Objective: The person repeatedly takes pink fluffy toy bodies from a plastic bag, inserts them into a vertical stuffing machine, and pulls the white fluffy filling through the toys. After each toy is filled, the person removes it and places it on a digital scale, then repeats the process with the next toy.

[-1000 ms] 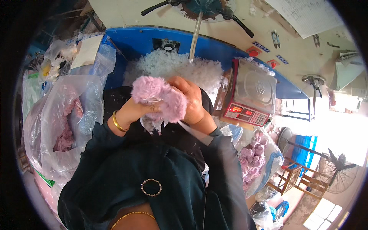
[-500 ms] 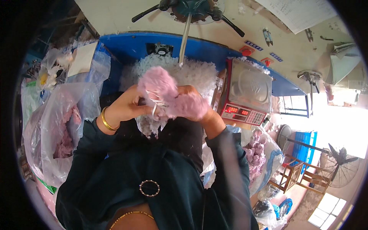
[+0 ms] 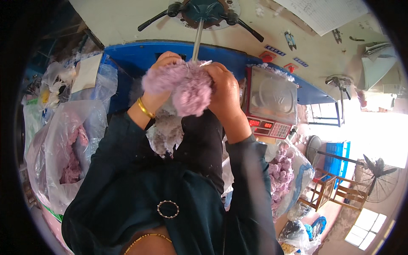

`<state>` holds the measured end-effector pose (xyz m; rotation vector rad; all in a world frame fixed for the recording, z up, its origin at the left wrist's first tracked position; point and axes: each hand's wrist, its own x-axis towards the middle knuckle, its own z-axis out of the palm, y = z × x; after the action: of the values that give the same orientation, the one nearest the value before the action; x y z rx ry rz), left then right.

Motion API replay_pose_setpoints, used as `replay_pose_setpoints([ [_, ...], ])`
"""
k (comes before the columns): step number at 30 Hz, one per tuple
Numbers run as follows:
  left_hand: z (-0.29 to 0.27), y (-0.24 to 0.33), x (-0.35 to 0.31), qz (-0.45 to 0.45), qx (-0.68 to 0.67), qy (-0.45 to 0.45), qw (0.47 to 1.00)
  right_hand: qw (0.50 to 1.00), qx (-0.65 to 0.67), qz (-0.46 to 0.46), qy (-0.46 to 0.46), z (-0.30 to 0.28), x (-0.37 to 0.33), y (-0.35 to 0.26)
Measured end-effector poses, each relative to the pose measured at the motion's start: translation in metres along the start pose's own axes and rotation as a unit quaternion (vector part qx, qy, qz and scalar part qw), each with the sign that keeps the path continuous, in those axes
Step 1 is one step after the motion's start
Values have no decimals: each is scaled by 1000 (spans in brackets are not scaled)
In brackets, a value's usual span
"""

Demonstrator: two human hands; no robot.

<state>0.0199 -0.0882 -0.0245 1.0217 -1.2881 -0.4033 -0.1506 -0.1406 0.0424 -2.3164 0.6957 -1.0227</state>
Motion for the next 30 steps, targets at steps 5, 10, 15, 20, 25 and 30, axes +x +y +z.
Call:
replay_pose_setpoints([
  [5, -1, -56, 0, 36, 123, -79, 989, 987, 55, 152, 4, 17, -1, 11],
  [10, -13, -39, 29, -385, -27, -119, 915, 954, -230, -69, 177, 43, 44, 29],
  [15, -3, -23, 33, -385, -272, 1, 882, 929, -346, 61, 120, 45, 91, 56],
  [20, -17, -13, 20, -381, -303, -78, 870, 943, -291, -13, 159, 48, 51, 57],
  [25, -23, -4, -4, -273, -188, -162, 929, 983, -99, -76, 138, 32, 22, 35],
  [30, -14, 4, -4, 14, 235, -111, 965, 924, -256, -284, -11, -1, -2, 52],
])
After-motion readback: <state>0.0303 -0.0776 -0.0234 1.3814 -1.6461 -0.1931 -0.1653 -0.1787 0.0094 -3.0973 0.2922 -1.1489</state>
